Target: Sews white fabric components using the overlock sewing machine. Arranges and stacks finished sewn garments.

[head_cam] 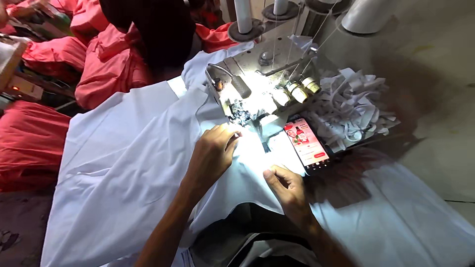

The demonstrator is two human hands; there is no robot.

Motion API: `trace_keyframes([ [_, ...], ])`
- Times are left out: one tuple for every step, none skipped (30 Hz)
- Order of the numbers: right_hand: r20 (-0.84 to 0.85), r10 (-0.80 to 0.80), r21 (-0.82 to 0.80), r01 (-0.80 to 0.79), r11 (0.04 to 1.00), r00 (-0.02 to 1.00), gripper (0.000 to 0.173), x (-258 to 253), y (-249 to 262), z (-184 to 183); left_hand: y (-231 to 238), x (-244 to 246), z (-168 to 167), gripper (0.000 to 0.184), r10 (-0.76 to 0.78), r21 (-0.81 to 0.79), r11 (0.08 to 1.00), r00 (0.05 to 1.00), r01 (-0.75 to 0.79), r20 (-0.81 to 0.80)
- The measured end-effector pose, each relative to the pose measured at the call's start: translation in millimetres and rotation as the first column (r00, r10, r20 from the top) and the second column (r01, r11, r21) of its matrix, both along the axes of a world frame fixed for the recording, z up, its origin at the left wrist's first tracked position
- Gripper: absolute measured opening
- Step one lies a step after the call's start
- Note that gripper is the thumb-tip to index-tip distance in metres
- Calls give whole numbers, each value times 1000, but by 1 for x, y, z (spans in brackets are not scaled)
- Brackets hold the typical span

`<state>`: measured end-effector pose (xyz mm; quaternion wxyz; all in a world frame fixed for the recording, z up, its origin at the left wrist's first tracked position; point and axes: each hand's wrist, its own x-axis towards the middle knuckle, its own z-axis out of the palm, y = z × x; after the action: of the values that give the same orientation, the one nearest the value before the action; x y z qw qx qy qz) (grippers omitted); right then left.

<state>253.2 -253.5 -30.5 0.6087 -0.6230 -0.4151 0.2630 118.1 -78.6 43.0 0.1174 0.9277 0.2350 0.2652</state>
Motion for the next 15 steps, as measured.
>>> trace_keyframes([
  [20,1,0,-1,1000,1000,35,0,-1,-1,-1,-1,0,16,-9,15,1000,1000,9,-3],
  [41,0,-1,0,1000,999,33,1,-1,-2,-3,-3,-1,17,-11,24,1000,1000,11,-13],
  [54,-3,-2,3,1000,999,32,1,-1,-2,-5,-5,-1,18,-7,31,999,1000,8,-23],
  [60,-8,-5,9,1000,998,30,1,-1,-2,-5,-7,-3,19,-3,35,999,999,4,-32],
  [61,-15,-5,15,1000,998,29,1,-1,-2,-6,-9,-6,19,-3,34,999,999,4,-33],
  [58,-20,-8,21,1000,998,28,1,-1,-2,-6,-10,-8,19,-6,35,999,1000,7,-29],
  [56,-24,-14,25,1000,998,28,1,-1,-2,-5,-11,-10,19,-9,36,999,1000,10,-17],
  [55,-28,-21,29,999,998,27,1,0,-3,-5,-11,-12,19,-12,42,999,1000,13,-3],
  [50,-29,-29,30,999,998,27,1,0,-3,-6,-11,-14,20,-16,46,999,1000,15,10],
  [37,-31,-36,32,999,999,27,1,1,-3,-7,-12,-16,20,-18,51,999,1000,17,16],
  [20,-35,-46,36,998,999,27,1,2,-3,-7,-12,-17,20,-23,57,998,1000,22,21],
  [-1,-44,-59,44,997,999,27,1,2,-2,-8,-13,-18,21,-33,66,997,999,32,21],
  [-31,-54,-70,52,996,998,27,0,3,-1,-7,-13,-19,21,-44,76,996,999,43,19],
  [-63,-71,-73,66,995,995,26,0,3,-1,-7,-14,-20,21,-54,94,994,998,52,16],
  [-96,-84,-71,77,995,992,22,-1,4,0,-6,-15,-21,22,-65,109,992,998,62,19],
])
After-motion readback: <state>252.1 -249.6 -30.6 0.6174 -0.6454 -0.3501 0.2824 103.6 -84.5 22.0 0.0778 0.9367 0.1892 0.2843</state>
